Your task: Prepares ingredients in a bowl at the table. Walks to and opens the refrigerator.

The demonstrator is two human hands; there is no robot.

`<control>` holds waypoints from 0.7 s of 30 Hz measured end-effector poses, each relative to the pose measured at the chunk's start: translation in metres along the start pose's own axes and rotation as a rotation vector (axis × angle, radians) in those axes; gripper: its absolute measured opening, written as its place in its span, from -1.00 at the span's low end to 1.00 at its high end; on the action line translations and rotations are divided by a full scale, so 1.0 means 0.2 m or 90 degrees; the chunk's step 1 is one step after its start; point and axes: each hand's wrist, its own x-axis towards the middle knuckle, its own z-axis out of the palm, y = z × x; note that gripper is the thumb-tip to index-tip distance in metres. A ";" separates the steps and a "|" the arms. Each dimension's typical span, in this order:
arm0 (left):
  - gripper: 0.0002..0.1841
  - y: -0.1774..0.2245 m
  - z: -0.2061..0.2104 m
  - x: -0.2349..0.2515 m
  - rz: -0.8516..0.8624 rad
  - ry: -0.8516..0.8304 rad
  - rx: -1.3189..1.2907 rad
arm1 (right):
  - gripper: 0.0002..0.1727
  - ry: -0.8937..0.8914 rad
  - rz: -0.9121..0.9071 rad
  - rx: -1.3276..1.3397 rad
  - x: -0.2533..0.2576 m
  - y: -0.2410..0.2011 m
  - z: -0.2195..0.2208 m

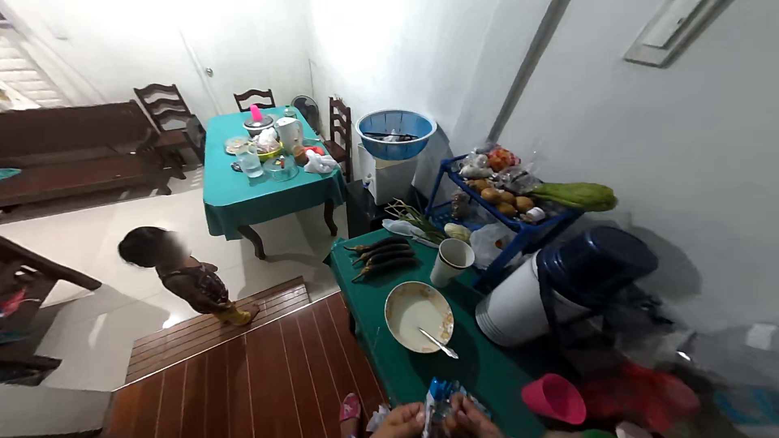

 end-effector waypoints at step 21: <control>-0.83 0.26 0.08 0.02 -0.024 0.068 0.332 | -0.71 0.184 -0.558 -0.135 0.14 -0.03 0.16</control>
